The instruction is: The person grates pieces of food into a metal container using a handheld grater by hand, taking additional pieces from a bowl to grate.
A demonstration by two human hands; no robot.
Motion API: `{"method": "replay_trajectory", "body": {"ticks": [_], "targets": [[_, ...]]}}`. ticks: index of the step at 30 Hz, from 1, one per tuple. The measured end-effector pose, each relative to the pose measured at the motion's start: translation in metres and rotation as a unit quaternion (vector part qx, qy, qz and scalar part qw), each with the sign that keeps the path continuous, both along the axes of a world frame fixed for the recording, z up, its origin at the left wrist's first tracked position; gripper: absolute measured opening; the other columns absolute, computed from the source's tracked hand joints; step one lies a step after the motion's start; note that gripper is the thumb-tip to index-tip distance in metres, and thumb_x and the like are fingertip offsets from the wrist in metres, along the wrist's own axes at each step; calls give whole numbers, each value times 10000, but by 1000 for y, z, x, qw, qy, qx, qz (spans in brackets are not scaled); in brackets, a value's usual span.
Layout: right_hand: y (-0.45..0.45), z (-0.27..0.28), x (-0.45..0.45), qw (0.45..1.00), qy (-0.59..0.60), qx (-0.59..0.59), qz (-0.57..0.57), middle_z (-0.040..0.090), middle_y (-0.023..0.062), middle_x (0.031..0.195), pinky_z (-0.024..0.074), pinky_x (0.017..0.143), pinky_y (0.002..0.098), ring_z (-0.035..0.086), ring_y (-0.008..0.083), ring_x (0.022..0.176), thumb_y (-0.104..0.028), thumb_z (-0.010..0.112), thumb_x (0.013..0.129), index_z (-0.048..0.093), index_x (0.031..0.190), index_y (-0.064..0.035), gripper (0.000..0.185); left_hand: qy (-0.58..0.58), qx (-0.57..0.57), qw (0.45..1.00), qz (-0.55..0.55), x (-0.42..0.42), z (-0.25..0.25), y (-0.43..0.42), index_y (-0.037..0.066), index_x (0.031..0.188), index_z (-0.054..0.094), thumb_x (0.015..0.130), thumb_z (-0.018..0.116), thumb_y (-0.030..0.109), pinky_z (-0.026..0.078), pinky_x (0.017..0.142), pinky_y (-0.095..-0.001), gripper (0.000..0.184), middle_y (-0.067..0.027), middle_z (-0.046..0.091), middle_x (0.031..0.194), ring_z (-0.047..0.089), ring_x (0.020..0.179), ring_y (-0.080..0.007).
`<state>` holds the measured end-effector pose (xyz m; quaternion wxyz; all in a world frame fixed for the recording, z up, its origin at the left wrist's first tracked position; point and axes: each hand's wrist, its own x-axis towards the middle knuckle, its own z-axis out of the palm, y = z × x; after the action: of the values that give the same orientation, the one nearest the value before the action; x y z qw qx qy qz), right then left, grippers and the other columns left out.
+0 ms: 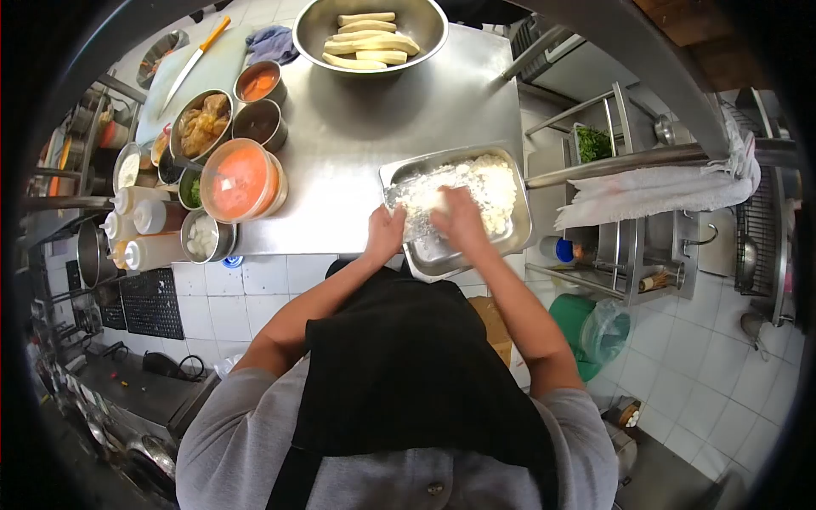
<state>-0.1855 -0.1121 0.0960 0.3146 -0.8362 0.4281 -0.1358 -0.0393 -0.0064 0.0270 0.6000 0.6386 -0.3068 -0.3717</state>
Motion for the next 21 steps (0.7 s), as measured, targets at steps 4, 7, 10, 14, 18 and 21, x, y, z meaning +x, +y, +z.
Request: {"method": "replay_trajectory", "body": {"ticks": [4, 7, 10, 14, 18, 21], "targets": [[-66, 0, -34, 983, 128, -18, -130, 603, 235, 1087, 511, 886, 455, 624, 378, 1015, -161, 747, 759, 603, 1210, 4, 501, 68, 63, 996, -17, 0, 8, 3, -45, 851, 600, 1002, 521, 198, 418, 366, -306, 297, -90, 598, 606, 540, 430, -136], [-28, -27, -17, 995, -2, -96, -40, 594, 231, 1073, 516, 866, 460, 621, 382, 995, -180, 739, 768, 605, 1200, 5, 488, 57, 27, 998, 5, -1, -2, -5, -37, 837, 601, 1004, 519, 205, 393, 348, -291, 305, -84, 594, 600, 512, 401, -120], [11, -1, 4, 999, 2, -18, 34, 564, 234, 1094, 493, 891, 474, 588, 418, 1008, -223, 725, 787, 590, 1231, -57, 493, 11, 63, 998, -22, 4, -2, -1, -41, 849, 604, 1004, 517, 210, 414, 375, -301, 308, -81, 599, 606, 533, 430, -128], [-67, -17, -35, 990, 67, -67, -106, 590, 240, 1080, 522, 853, 448, 632, 383, 946, -159, 735, 781, 604, 1216, 31, 492, 21, 32, 999, -5, 0, 9, 2, -52, 908, 622, 1004, 515, 210, 445, 436, -319, 299, -79, 610, 621, 564, 490, -137], [-27, -20, -8, 998, 33, -50, -23, 595, 223, 1089, 514, 862, 456, 622, 376, 977, -165, 735, 786, 597, 1242, 9, 507, 29, 69, 997, -33, 5, 21, -4, -45, 924, 617, 1009, 503, 211, 447, 418, -314, 292, -78, 612, 623, 565, 475, -140], [-4, -3, 5, 999, 14, -36, 32, 584, 213, 1077, 503, 881, 458, 603, 377, 1013, -179, 737, 790, 602, 1235, -18, 493, -13, 48, 998, -23, 4, -15, -2, -29, 899, 595, 1020, 489, 217, 435, 365, -293, 295, -65, 588, 591, 553, 437, -138]]}}
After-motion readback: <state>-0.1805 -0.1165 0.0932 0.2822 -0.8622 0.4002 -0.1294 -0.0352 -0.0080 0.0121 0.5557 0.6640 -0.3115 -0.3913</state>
